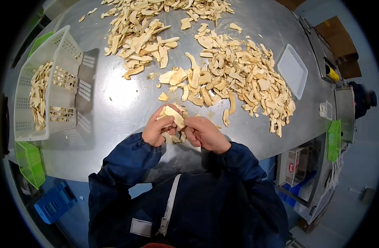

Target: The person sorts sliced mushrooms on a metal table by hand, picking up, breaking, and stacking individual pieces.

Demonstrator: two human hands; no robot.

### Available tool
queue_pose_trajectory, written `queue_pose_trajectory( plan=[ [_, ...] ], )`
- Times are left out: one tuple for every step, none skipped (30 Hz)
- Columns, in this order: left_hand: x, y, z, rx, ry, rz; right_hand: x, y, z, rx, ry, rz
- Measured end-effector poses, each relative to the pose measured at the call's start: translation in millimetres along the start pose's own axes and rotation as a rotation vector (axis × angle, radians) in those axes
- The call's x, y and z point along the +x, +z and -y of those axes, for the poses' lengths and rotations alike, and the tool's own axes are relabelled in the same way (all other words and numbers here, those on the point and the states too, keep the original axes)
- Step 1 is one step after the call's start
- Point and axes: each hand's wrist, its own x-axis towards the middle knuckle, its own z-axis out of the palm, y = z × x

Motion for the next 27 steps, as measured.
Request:
queue_pose_trajectory(
  plan=[
    [0.2,0.1,-0.9,0.02,0.01,-0.002,0.0,5.8,-0.2,-0.08,-0.046,-0.076],
    [0.0,0.9,-1.4,0.023,0.023,-0.023,0.9,10.2,-1.4,-0.159,-0.092,-0.152],
    [0.0,1.9,-1.3,0.026,0.035,-0.044,2.6,12.9,-3.2,-0.211,-0.153,-0.201],
    [-0.1,3.2,-0.9,0.029,0.047,-0.064,4.2,15.2,-5.4,-0.263,-0.214,-0.252],
    [-0.6,4.8,-1.0,0.023,0.046,-0.066,5.1,16.4,-7.2,-0.314,-0.274,-0.304],
    [-1.2,6.4,-1.3,0.018,0.045,-0.068,6.8,15.3,-10.1,-0.307,-0.299,-0.319],
    [-1.6,7.3,-1.4,0.013,0.044,-0.07,9.1,12.9,-14.0,-0.299,-0.324,-0.334],
    [-1.7,7.8,-0.9,0.016,0.049,-0.075,10.3,12.8,-15.5,-0.292,-0.349,-0.347],
    [-1.9,8.1,-0.5,0.018,0.055,-0.081,10.2,13.4,-15.7,-0.303,-0.349,-0.355],
    [-2.2,8.1,-0.3,0.02,0.062,-0.087,9.7,15.3,-15.0,-0.313,-0.348,-0.362],
    [-2.5,7.7,0.2,0.022,0.065,-0.089,9.4,17.3,-14.4,-0.323,-0.346,-0.369],
    [-2.8,7.1,1.0,0.023,0.068,-0.091,9.3,19.2,-14.5,-0.323,-0.36,-0.369],
    [-2.9,6.4,1.8,0.025,0.072,-0.093,9.2,21.0,-14.5,-0.324,-0.374,-0.37],
    [-3.0,5.7,3.0,0.01,0.061,-0.08,9.2,21.8,-14.5,-0.325,-0.388,-0.371],
    [-3.3,5.0,4.4,-0.005,0.05,-0.067,9.0,21.4,-14.4,-0.326,-0.39,-0.368],
    [-3.5,4.6,5.0,-0.019,0.039,-0.053,8.4,20.2,-14.4,-0.327,-0.393,-0.364],
    [-3.5,4.3,4.6,-0.028,0.037,-0.034,8.1,19.6,-14.4,-0.328,-0.395,-0.361],
    [-3.6,3.5,3.9,-0.036,0.034,-0.015,7.9,20.1,-14.1,-0.338,-0.404,-0.35],
    [-3.5,2.7,3.0,-0.044,0.032,0.005,7.9,20.8,-13.2,-0.348,-0.413,-0.338],
    [-2.9,1.8,2.6,-0.074,0.025,0.001,8.1,21.2,-12.6,-0.357,-0.422,-0.327],
    [-2.2,0.7,2.7,-0.104,0.018,-0.003,7.2,18.7,-11.5,-0.336,-0.388,-0.318],
    [-1.7,-0.2,2.6,-0.135,0.01,-0.008,5.8,13.8,-9.9,-0.314,-0.354,-0.309],
    [-1.3,0.3,0.7,-0.144,0.012,-0.039,6.1,9.7,-9.1,-0.291,-0.319,-0.3],
    [-1.3,1.8,-2.0,-0.154,0.013,-0.071,9.0,6.2,-10.3,-0.144,-0.384,-0.357],
    [-1.5,2.3,-3.4,-0.165,0.015,-0.103,8.5,-5.6,-7.9,0.057,-0.422,-0.27],
    [-1.4,0.8,-2.7,-0.166,0.021,-0.108,6.2,-8.4,-0.8,0.257,-0.457,-0.182],
    [-1.2,-1.2,-1.4,-0.167,0.027,-0.111,3.6,-6.2,0.6,0.199,-0.422,-0.221]
  ],
)
